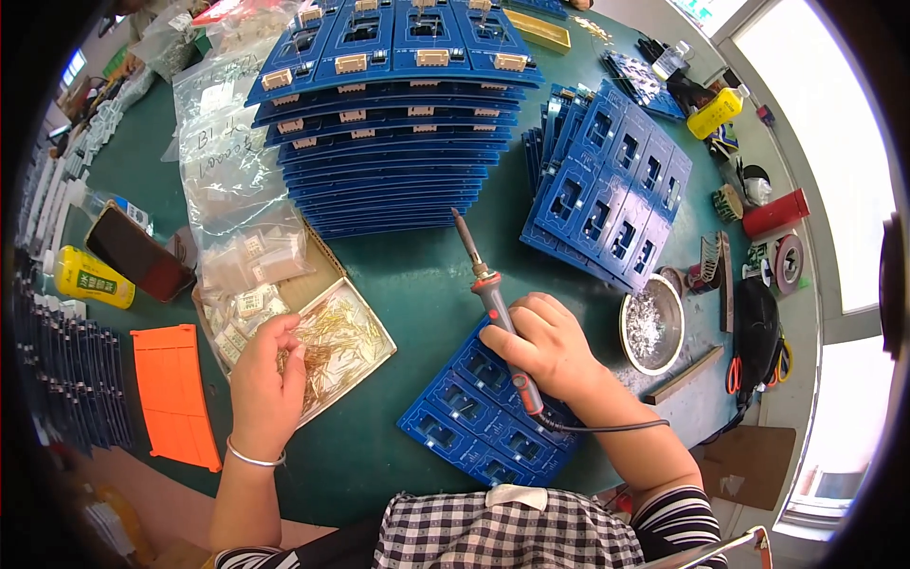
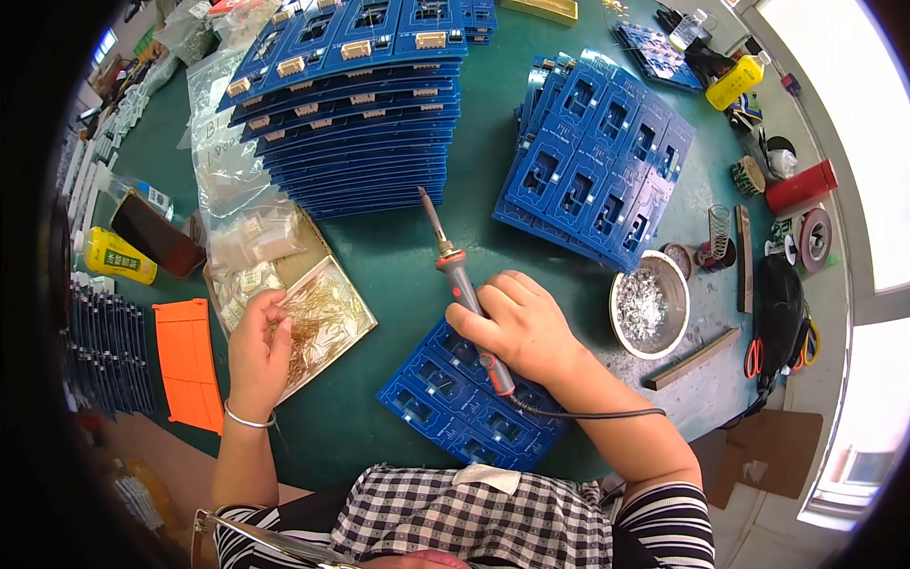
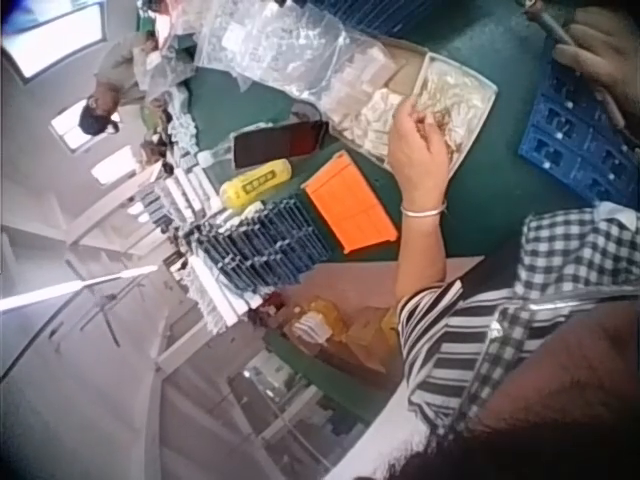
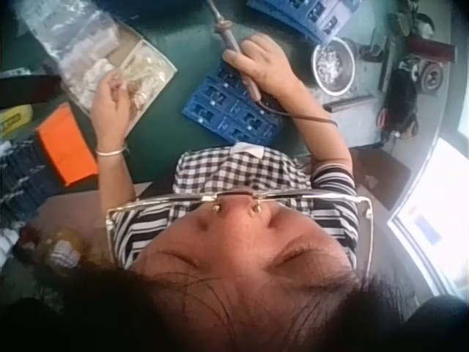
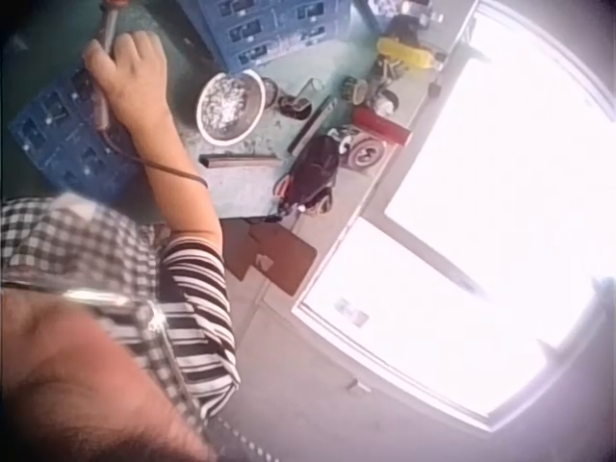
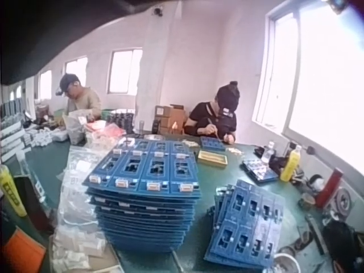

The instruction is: The person inserts metal components into slots on a circuit board by hand and then solders them onto the board using a soldering iron and solder wire.

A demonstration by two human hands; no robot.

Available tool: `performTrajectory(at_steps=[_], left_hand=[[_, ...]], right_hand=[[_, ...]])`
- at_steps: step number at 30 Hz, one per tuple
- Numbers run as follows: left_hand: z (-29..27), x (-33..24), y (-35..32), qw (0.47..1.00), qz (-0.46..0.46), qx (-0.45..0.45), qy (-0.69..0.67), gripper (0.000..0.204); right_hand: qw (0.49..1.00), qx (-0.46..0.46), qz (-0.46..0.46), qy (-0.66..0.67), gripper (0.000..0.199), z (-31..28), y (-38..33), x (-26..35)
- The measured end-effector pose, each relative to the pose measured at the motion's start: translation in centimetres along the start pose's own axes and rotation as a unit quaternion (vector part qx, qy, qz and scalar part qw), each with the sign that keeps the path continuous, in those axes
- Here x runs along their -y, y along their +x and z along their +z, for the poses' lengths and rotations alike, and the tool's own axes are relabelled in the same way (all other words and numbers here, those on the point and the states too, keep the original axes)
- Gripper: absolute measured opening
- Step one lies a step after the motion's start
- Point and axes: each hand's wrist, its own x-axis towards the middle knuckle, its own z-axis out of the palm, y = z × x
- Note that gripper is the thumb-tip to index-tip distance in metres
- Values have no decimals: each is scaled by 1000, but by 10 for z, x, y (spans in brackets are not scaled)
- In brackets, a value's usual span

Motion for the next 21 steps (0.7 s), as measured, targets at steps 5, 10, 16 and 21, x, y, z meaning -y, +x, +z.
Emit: performTrajectory(at_steps=[5,10,16,21], left_hand=[[1,-12,0,999,32,10,4,29],[-2,-11,-2,998,61,15,19,27],[1,-10,-2,995,94,3,17,26],[1,-25,1,997,71,10,6,26]], right_hand=[[1000,6,9,-17,33,1,1,3],[999,4,22,-28,32,1,-1,6],[999,-2,28,-37,32,3,-4,12],[998,-17,61,-16,33,1,-5,11]])
